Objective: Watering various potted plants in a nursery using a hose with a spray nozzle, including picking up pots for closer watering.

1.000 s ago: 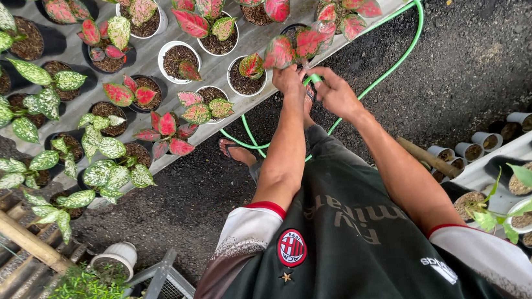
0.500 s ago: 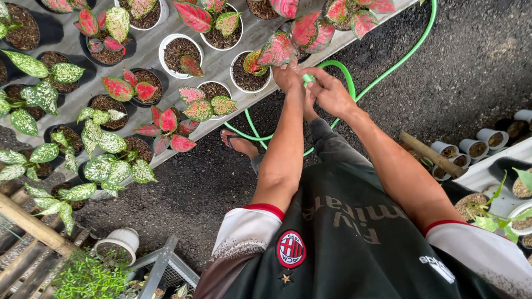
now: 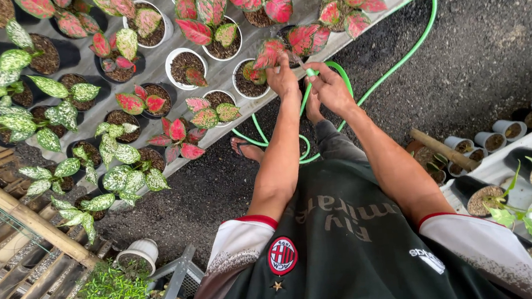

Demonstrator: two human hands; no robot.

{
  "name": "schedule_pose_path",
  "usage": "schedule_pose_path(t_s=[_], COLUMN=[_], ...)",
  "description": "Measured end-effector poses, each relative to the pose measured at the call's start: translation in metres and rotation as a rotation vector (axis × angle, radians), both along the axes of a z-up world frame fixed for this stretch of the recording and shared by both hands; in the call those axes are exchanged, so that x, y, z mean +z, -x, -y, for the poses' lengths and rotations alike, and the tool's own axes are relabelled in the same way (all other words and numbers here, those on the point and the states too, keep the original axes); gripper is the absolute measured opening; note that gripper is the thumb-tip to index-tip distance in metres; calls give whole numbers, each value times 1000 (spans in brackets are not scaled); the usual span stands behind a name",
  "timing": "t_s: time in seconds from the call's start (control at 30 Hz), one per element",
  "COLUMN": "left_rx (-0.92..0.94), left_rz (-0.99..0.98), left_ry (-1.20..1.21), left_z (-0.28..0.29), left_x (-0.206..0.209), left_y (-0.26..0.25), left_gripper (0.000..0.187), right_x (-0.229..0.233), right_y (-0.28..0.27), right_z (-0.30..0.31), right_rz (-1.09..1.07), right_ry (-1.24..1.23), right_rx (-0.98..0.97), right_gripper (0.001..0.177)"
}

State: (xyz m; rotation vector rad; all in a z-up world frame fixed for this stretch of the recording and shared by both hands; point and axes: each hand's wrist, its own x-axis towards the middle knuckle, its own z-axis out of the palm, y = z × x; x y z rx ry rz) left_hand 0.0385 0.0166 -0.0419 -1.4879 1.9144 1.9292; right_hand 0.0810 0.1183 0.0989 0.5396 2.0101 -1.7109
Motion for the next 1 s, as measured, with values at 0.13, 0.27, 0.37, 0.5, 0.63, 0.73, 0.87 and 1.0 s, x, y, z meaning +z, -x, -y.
schedule_pose_path(t_s=[0.13, 0.27, 0.37, 0.5, 0.63, 0.73, 0.87, 1.0], left_rx=[44, 0, -56, -164, -317, -390, -373, -393], left_rz=[201, 230, 200, 231, 141, 108, 85, 109], left_ry=[-168, -272, -523, -893, -830, -753, -651, -486], left_z=[-10, -33, -43, -57, -77, -89, -104, -113], left_x=[-25, -73, -67, -14, 23, 53, 19, -6], left_y=[-6, -11, -12, -5, 10, 17, 16, 21], left_gripper=[48, 22, 27, 70, 64, 59, 60, 58], right_x=[-2, -14, -48, 21, 18, 23, 23, 33], right_y=[-3, 2, -9, 3, 13, 19, 22, 29], right_z=[-1, -8, -18, -36, -52, -59, -68, -77], right_rz=[47, 53, 57, 112, 188, 200, 205, 204], right_ry=[2, -35, -37, -21, -72, -88, -139, -205], right_rx=[-18, -60, -72, -205, -291, -309, -259, -189], right_gripper=[34, 34, 35, 33, 33, 32, 32, 32])
